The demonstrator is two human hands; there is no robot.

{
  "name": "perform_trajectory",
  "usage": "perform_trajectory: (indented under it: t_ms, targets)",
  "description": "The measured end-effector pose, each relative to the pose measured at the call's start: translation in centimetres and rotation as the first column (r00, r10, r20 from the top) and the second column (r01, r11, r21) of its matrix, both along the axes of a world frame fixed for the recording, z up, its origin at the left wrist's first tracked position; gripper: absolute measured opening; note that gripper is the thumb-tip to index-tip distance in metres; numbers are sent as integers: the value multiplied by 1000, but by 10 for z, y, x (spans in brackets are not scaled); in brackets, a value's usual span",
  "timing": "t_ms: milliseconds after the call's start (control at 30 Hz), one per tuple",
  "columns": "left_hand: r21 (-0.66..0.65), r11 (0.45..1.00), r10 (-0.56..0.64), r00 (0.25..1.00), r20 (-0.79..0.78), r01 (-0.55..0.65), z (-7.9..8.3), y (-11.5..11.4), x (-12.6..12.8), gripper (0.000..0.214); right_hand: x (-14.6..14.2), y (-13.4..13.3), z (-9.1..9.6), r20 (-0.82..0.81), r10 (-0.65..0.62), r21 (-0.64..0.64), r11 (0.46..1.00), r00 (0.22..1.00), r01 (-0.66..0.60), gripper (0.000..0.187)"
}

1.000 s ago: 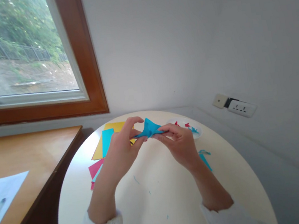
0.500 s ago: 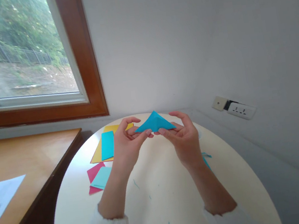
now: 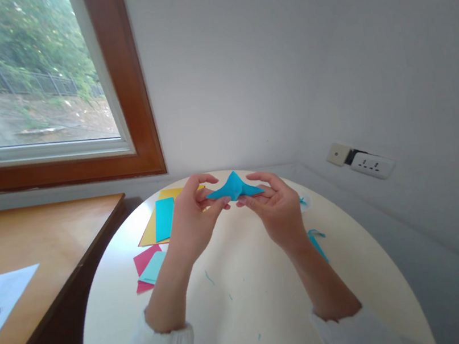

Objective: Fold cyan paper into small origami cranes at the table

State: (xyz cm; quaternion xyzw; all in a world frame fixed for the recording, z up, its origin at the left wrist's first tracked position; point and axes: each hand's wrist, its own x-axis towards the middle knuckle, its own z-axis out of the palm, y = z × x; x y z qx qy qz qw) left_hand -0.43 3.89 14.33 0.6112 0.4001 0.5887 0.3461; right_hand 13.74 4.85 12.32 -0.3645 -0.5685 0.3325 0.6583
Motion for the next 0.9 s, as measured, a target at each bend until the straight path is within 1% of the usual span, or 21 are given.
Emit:
perform_trajectory:
  t_ms: [100, 200, 367, 467, 600, 733, 833, 900]
  targets:
    - [23, 1000, -11, 1000, -2, 11, -2, 1, 0, 25, 0, 0, -2, 25, -8, 20, 1000, 1000, 7, 33]
    - [27, 999, -23, 999, 35, 22, -3, 2, 2, 26, -1, 0, -3, 45, -16, 46, 999, 999, 14, 31]
    - [13, 999, -52, 984, 169, 51, -4, 5, 9, 28, -1, 0, -3, 72, -33, 87, 996, 997, 27, 29]
    - [-2, 996, -85, 971, 223, 88, -7, 7, 13, 24, 0, 0, -3, 61, -35, 86, 996, 998, 29, 29]
    - [-3, 990, -139, 963, 231, 144, -12, 10, 15, 21, 0, 0, -1, 55, -31, 84, 996, 998, 26, 27]
    - [-33, 978, -197, 958, 207, 208, -15, 12, 14, 22, 1, -1, -1, 92, -35, 88, 996, 995, 27, 18]
    - [-51, 970, -225, 961, 161, 236, -15, 12, 12, 22, 2, 0, -1, 128, -18, 48, 999, 992, 12, 14]
    - [-50, 962, -261, 956, 135, 270, -15, 11, 10, 20, 4, 1, 0, 111, 3, 10, 1000, 994, -4, 16]
